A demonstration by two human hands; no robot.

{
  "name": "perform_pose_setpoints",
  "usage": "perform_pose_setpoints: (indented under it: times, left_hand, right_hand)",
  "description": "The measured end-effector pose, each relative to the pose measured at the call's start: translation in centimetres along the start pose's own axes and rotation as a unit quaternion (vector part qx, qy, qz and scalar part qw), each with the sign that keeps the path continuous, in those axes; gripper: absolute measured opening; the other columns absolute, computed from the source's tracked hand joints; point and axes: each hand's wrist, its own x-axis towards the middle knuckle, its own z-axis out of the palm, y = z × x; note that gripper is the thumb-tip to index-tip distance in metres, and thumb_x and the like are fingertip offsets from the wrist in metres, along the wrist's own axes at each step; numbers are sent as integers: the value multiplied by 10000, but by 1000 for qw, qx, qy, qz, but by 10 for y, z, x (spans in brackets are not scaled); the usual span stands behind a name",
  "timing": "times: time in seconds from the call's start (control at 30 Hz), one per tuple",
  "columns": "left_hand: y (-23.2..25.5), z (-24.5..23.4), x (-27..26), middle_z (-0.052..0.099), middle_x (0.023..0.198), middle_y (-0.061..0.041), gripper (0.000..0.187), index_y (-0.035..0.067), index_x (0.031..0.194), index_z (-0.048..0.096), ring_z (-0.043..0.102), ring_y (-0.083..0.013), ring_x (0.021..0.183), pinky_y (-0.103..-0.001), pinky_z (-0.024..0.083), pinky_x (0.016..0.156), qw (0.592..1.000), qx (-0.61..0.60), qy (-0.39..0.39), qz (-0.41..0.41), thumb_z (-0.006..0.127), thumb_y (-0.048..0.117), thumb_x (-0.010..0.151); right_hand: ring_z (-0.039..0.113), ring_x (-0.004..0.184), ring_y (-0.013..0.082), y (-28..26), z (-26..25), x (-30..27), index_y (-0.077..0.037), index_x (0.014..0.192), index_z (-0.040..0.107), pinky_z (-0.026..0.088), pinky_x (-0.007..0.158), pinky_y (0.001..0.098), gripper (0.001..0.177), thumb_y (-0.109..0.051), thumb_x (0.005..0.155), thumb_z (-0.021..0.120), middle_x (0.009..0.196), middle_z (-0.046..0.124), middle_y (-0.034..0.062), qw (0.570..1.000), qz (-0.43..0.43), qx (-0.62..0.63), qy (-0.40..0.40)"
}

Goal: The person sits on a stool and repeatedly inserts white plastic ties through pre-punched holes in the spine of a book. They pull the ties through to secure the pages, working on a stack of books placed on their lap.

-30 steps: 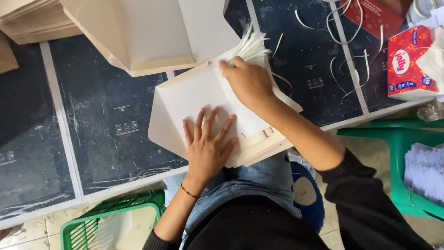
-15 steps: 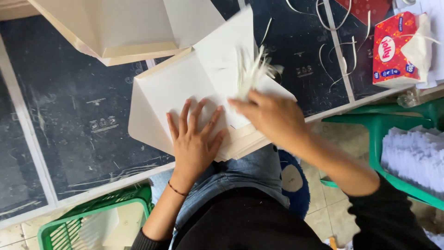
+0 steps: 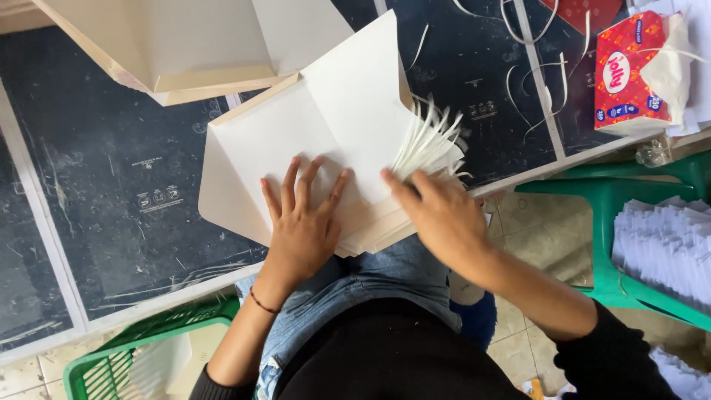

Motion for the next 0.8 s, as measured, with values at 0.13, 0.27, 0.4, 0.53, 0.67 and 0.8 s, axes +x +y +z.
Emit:
perform_pose_setpoints:
  times: [0.13,0.27,0.4,0.53,0.67,0.8]
  left_hand:
    - [-20,-14,14,304,1676,-124,928,397,1707,378,172,-453,1633,-832,140,1228,998,38,-52,25,732,175,879]
    - [-49,-21,36,3,1768,-302,1380,249,1736,217,6,-558,1614,-858,158,1191,995,88,-10,40,932,687,641]
    - [-60,-22,63,-35,1795,-368,1766,226,1794,85,-133,-616,1616,-869,-129,1156,992,58,-74,-79,911,893,383]
    - [-35,-23,71,-63,1776,-395,1796,210,1794,24,-124,-592,1630,-887,-80,1151,984,88,-128,-83,913,911,400]
    - [-9,-4,78,-124,1715,-483,1791,134,1787,15,-164,-650,1587,-910,-94,1117,989,66,-125,-46,888,911,429]
    - [-37,57,72,224,1733,-309,1283,122,1744,261,41,-579,1623,-896,-109,1174,995,82,-52,3,902,571,729]
  right_hand:
    - [707,649,289,100,-4,43,-354,1454,744,565,459,443,422,-231,1051,765,972,655,15,994,86,-8,62]
    - [733,778,290,150,-2,85,-228,1535,696,545,622,407,429,-110,1123,710,1327,662,92,949,195,223,104]
    - [471,484,-8,108,9,99,-22,1447,678,433,373,180,384,-248,1144,609,1145,762,138,648,236,723,-44]
    - [437,317,138,93,-3,108,-100,1170,763,308,346,224,266,-325,1120,630,508,356,-35,514,241,820,-71]
    - [741,1124,320,31,-38,114,-157,1355,775,596,906,428,303,-257,1091,665,1296,779,205,763,144,629,-27]
    - [800,1021,376,-21,-14,104,-464,1515,640,663,734,473,409,-367,1118,616,1353,762,135,939,95,328,-32]
